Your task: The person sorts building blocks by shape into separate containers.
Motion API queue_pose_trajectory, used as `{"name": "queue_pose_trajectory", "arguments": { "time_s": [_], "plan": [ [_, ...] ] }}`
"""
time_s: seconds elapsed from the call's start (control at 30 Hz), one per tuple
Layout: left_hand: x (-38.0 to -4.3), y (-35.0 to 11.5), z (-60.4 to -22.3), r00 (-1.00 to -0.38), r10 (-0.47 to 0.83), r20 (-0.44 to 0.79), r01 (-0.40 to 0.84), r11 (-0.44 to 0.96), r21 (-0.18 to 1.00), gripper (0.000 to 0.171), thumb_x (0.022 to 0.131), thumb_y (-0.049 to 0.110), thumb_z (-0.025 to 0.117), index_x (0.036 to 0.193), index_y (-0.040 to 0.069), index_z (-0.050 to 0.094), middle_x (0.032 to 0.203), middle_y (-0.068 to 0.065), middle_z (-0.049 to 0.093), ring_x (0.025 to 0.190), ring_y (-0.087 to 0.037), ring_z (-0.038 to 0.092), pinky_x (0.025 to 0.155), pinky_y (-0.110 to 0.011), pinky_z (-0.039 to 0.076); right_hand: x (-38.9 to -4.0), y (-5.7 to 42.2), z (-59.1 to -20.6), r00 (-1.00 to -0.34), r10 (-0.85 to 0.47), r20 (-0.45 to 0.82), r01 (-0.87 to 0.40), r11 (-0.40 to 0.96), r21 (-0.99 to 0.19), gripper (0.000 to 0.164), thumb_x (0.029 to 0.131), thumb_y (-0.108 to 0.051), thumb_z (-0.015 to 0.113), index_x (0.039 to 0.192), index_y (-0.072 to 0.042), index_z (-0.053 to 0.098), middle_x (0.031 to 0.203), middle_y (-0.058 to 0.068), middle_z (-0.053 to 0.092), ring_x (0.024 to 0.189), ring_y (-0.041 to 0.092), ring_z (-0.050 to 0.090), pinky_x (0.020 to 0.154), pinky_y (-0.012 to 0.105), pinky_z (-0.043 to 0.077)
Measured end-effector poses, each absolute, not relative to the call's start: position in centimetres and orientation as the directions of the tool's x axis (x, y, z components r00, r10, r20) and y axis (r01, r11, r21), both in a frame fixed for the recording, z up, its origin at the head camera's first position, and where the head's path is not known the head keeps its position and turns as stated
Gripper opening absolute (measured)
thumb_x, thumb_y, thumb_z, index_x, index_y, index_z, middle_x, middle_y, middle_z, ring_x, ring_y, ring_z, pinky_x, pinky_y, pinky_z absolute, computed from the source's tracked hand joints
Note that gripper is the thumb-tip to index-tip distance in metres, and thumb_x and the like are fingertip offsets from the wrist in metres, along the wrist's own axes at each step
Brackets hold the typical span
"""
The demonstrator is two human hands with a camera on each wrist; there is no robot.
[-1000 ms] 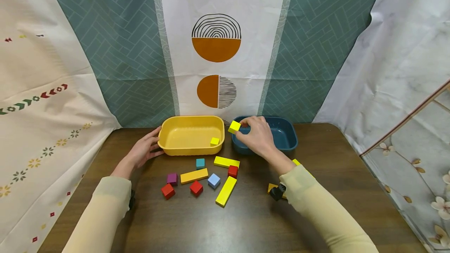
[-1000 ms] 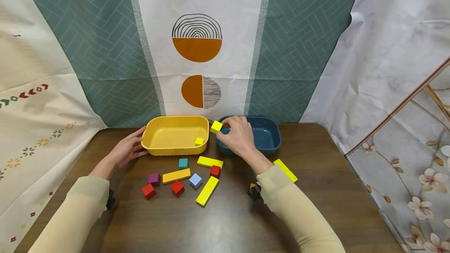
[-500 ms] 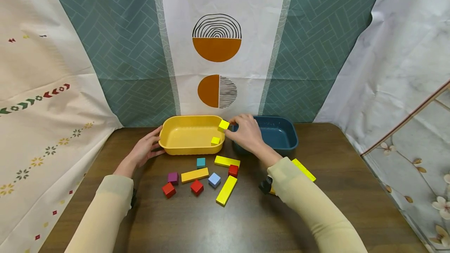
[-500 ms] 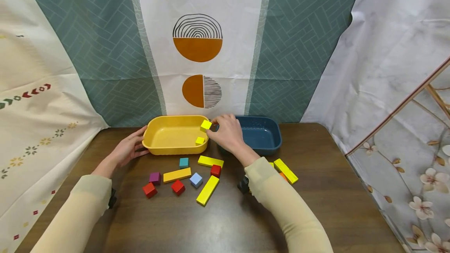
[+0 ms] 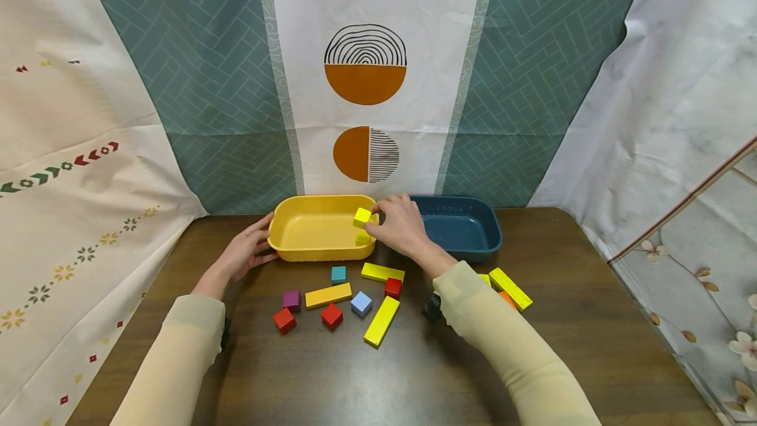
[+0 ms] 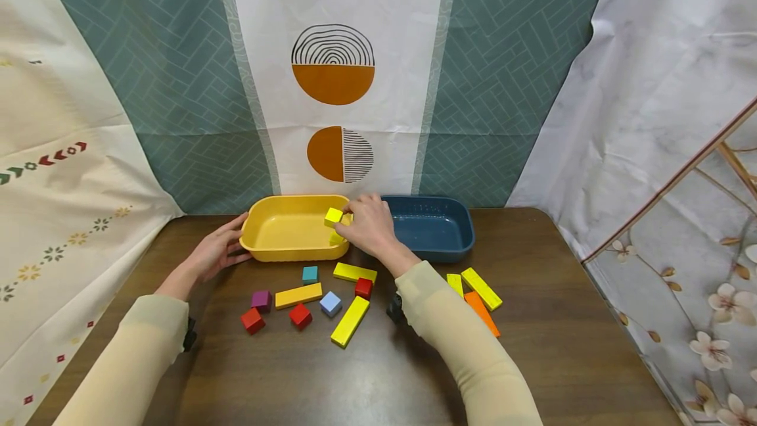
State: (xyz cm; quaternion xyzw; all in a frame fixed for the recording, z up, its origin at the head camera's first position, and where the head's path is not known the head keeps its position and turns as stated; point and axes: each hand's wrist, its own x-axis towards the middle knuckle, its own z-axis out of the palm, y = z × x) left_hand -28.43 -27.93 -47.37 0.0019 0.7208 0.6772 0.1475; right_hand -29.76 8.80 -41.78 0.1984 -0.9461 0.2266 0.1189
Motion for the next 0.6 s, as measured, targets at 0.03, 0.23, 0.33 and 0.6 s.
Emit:
{"name": "queue_pose_trajectory", "arguments": {
  "time_s": [0.03,0.23,0.33,0.6],
  "plan": [
    [-28.4,-27.9,-47.4,-0.956,0.202,-0.211,-0.198,0.085,0.977,0.058,0.113,0.024,0.036,0.166,0.029,0.013,0.171,-0.007,0.008,0.136,-0.033,0.044,0.107,-0.051,0.044,-29.8,8.6,-41.8,-0.892,-0.328,0.310,-0.431,0.822,-0.371,0.039,0.089,-0.043,0.073,0.116,-0.015,0.076,0.116,0.001,0.065,0.114,0.024,0.048,0.093,0.042,0.042],
    [-28.5,-27.9,-47.4,-0.956,0.196,-0.218,-0.203,0.093,0.975,0.058,0.113,0.024,0.036,0.166,0.029,0.013,0.171,-0.008,0.008,0.136,-0.034,0.044,0.106,-0.050,0.044,-30.1,7.6,-42.0,-0.894,-0.344,0.287,-0.431,0.834,-0.343,0.039,0.090,-0.046,0.073,0.116,-0.018,0.078,0.117,0.000,0.066,0.114,0.024,0.047,0.093,0.041,0.041],
    [-28.4,-27.9,-47.4,-0.956,0.193,-0.222,-0.208,0.089,0.974,0.058,0.113,0.024,0.036,0.166,0.029,0.013,0.171,-0.008,0.008,0.139,-0.036,0.041,0.106,-0.050,0.044,-30.2,7.2,-42.2,-0.895,-0.345,0.282,-0.430,0.836,-0.340,0.039,0.089,-0.047,0.074,0.115,-0.018,0.078,0.115,0.000,0.065,0.113,0.024,0.047,0.092,0.041,0.041],
    [-28.4,-27.8,-47.3,-0.955,0.190,-0.226,-0.213,0.086,0.973,0.059,0.112,0.022,0.036,0.166,0.029,0.013,0.172,-0.007,0.006,0.143,-0.039,0.037,0.107,-0.051,0.043,-30.3,6.5,-42.5,-0.891,-0.363,0.272,-0.438,0.845,-0.308,0.040,0.089,-0.047,0.073,0.117,-0.019,0.078,0.115,0.000,0.065,0.112,0.024,0.048,0.092,0.041,0.042]
  ]
}}
